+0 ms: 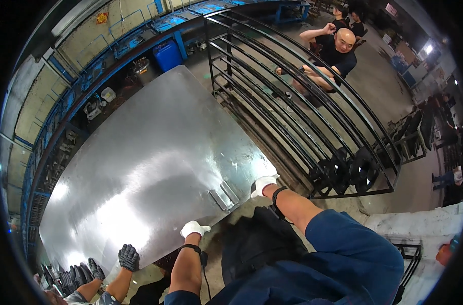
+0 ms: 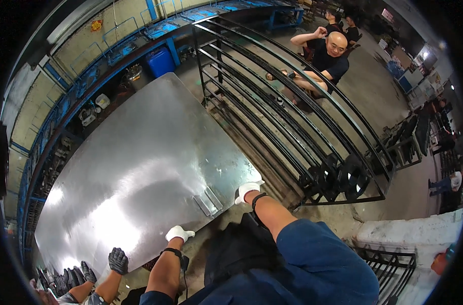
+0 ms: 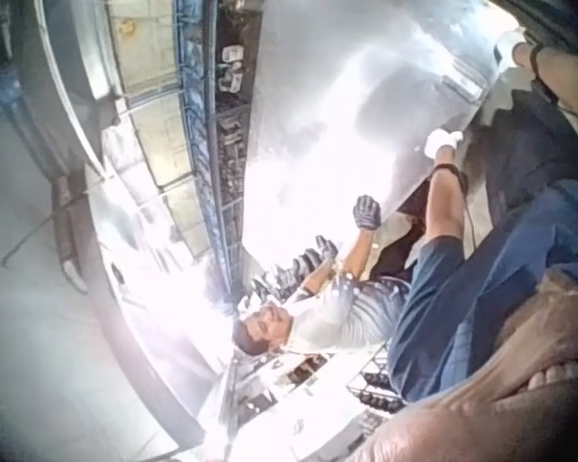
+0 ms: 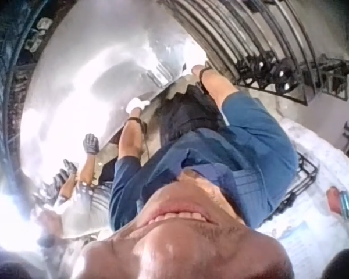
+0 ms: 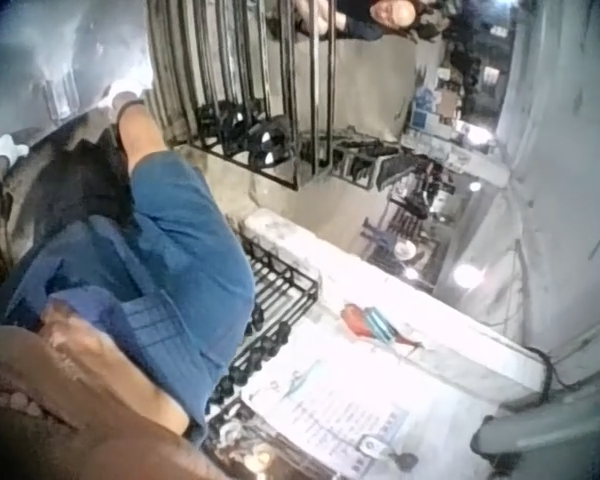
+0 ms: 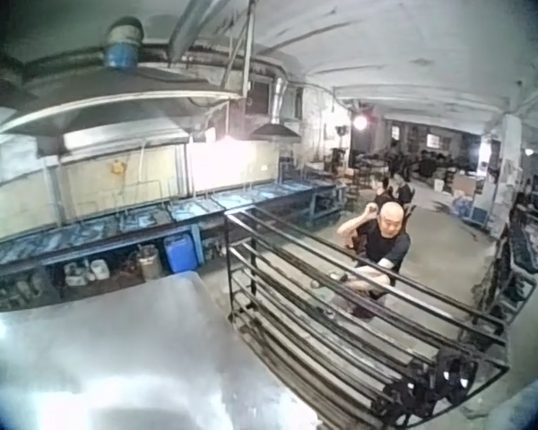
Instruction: The recorder moves a rack of shoes, helps move a large metal table, and then begins to inspect and organize shoes on the table.
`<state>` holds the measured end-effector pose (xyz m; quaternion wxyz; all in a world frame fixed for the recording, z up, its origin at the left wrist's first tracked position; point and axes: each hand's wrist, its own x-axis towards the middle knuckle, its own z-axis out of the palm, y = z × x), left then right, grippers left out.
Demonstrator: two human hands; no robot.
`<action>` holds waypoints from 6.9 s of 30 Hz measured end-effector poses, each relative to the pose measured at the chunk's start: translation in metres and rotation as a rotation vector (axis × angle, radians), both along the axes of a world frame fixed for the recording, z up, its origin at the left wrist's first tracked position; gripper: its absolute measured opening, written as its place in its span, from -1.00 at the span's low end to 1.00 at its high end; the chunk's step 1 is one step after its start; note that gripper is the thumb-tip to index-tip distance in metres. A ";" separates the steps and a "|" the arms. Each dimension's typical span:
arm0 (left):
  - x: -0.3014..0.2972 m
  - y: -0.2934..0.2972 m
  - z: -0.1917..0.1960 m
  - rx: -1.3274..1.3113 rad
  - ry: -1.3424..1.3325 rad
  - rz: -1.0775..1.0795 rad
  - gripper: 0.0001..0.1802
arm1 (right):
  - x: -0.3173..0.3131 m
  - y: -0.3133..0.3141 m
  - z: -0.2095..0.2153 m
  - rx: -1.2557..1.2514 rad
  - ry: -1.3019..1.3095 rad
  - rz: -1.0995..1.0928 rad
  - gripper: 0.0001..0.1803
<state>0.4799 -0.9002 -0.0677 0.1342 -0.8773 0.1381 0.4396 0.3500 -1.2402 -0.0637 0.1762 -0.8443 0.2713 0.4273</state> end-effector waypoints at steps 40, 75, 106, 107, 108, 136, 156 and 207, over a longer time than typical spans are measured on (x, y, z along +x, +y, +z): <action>-0.003 0.004 -0.012 -0.064 -0.042 -0.021 -0.15 | -0.039 0.021 -0.026 -0.204 -0.403 -0.114 -0.35; 0.004 0.025 -0.051 -0.151 -0.117 -0.007 -0.07 | -0.301 -0.195 0.153 -0.397 -1.642 -1.541 -0.07; 0.000 0.016 -0.037 -0.115 -0.131 0.001 -0.11 | -0.298 -0.195 0.141 -0.742 -1.109 -1.393 0.00; 0.002 0.018 -0.038 -0.118 -0.132 0.005 -0.10 | -0.297 -0.195 0.140 -0.747 -1.108 -1.392 0.02; 0.000 0.016 -0.037 -0.122 -0.131 0.008 -0.10 | -0.299 -0.197 0.141 -0.754 -1.106 -1.391 0.05; -0.009 0.009 -0.022 -0.146 -0.131 -0.006 -0.13 | -0.318 -0.212 0.142 -0.793 -0.982 -1.343 -0.02; -0.006 0.011 -0.027 -0.108 -0.135 -0.003 -0.12 | -0.316 -0.211 0.140 -0.890 -0.965 -1.278 -0.03; -0.020 0.016 -0.016 -0.109 -0.143 0.141 -0.08 | -0.080 -0.023 -0.013 -0.119 -0.610 -0.271 -0.54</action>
